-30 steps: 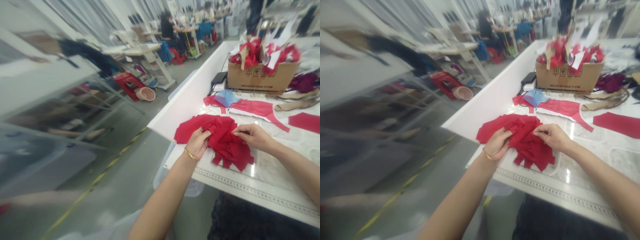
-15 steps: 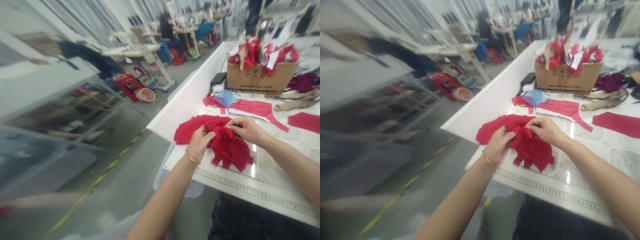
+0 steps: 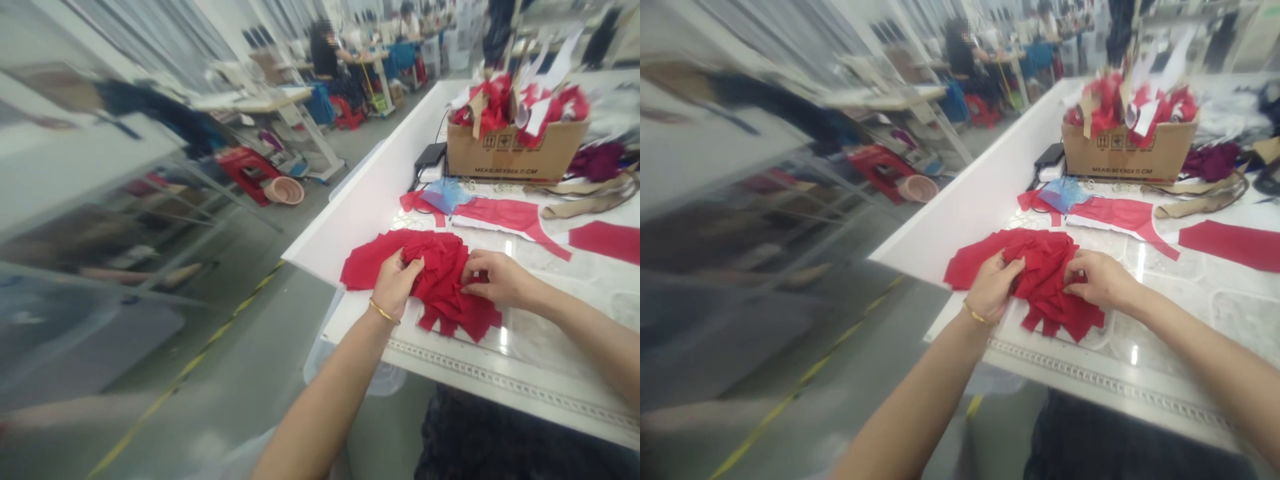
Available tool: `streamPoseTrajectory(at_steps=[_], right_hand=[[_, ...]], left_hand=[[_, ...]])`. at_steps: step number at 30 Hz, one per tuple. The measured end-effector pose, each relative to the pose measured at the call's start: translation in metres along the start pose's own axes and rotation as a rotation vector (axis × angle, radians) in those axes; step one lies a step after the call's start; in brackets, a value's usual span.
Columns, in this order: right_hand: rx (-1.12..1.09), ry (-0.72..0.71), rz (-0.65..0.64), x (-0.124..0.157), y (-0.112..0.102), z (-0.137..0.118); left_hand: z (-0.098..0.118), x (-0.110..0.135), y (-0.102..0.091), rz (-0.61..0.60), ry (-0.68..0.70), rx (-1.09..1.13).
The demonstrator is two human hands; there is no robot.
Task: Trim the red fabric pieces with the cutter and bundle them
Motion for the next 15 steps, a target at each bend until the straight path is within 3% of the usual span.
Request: streamPoseTrajectory(at_steps=[3,5,9,12,15], right_hand=[[-0.098,-0.042,0.09,-0.01,-0.006,-0.011],[-0.151,-0.066,0.149,-0.019,-0.009,-0.02],[-0.176,-0.079,0.187,-0.03,-0.007,-0.034],[-0.207,-0.123,0.21,-0.026,-0.006,-0.034],[-0.202,-0.15,0.162,-0.011,-0.006,-0.023]], left_hand=[[0.003,0.001,0.002,-0.029,0.0,-0.022],[0.008,0.004,0.006,-0.109,0.028,-0.087],[0.019,0.012,0.017,-0.282,0.198,-0.382],[0.022,0.012,0.015,-0.213,0.3,-0.477],[0.016,0.007,0.009,-0.117,0.237,-0.36]])
Point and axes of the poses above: each hand's wrist, its own x-axis away from the middle knuckle, its own y-axis out of the palm, z = x × y, the point moved 5 cm from there along -x, towards the middle knuckle, and after that the axes turned 7 degrees about x, right-handed, at the moved point
